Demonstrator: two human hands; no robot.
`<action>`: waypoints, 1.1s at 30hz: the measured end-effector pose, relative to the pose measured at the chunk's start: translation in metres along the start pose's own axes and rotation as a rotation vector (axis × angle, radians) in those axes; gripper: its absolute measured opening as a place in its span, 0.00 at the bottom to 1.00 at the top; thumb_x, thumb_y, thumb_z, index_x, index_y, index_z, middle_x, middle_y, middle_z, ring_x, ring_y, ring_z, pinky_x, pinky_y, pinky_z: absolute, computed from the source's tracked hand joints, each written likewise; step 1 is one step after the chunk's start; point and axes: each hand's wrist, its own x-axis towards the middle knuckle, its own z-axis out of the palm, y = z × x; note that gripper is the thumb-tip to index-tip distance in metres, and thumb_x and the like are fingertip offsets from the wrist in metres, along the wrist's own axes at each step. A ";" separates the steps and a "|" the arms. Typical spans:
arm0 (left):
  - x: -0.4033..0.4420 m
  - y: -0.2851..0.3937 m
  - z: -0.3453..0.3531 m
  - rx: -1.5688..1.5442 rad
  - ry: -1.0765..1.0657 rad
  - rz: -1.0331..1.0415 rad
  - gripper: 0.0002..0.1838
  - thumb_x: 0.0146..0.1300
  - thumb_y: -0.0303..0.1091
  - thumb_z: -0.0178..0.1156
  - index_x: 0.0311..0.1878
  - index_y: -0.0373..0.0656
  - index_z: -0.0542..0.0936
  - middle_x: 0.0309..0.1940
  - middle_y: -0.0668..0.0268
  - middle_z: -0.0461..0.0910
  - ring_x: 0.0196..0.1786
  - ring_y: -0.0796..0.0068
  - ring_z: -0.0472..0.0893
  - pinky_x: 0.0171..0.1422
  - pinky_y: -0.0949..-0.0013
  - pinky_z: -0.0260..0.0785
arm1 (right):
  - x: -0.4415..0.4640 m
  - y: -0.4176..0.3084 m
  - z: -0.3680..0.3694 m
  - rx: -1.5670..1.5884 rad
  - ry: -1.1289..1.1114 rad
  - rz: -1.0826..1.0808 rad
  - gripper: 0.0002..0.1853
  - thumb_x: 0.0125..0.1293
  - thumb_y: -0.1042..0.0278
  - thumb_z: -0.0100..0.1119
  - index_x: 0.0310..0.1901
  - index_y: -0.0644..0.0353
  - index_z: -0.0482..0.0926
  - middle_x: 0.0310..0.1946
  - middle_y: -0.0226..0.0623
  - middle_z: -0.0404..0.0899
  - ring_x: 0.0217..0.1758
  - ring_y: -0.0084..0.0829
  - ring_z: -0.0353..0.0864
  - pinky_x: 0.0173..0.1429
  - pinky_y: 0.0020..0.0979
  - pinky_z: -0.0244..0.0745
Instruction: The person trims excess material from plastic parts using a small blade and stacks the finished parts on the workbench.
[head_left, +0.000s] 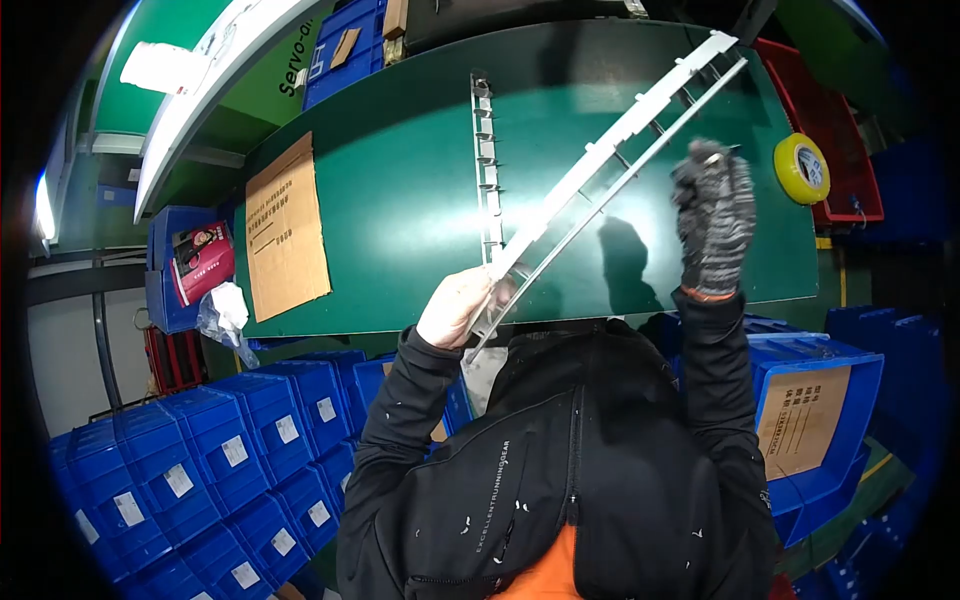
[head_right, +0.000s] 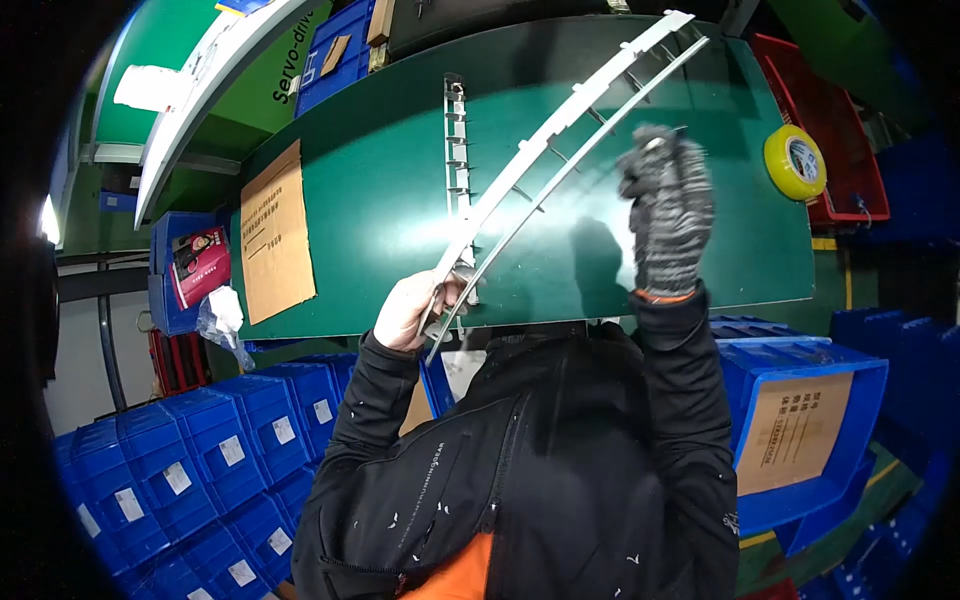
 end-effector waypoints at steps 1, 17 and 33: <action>0.003 -0.007 0.003 -0.190 -0.017 0.027 0.13 0.62 0.38 0.52 0.26 0.38 0.73 0.30 0.65 0.73 0.33 0.76 0.71 0.42 0.73 0.65 | -0.020 0.000 0.000 -0.264 -0.137 0.138 0.11 0.65 0.62 0.48 0.39 0.61 0.74 0.26 0.29 0.75 0.21 0.17 0.69 0.21 0.17 0.63; 0.033 -0.013 0.050 -0.443 0.016 0.028 0.14 0.62 0.38 0.52 0.23 0.40 0.70 0.30 0.64 0.73 0.36 0.74 0.71 0.44 0.70 0.65 | -0.078 0.010 0.006 -0.858 -0.606 -0.153 0.07 0.56 0.71 0.53 0.34 0.63 0.76 0.26 0.45 0.76 0.28 0.44 0.76 0.32 0.39 0.70; 0.046 -0.016 0.065 0.686 0.325 0.609 0.08 0.58 0.31 0.56 0.27 0.38 0.73 0.25 0.63 0.72 0.31 0.69 0.71 0.35 0.69 0.63 | -0.086 0.021 -0.013 -0.007 -0.566 0.776 0.14 0.66 0.62 0.45 0.32 0.64 0.74 0.19 0.30 0.72 0.20 0.22 0.68 0.24 0.24 0.65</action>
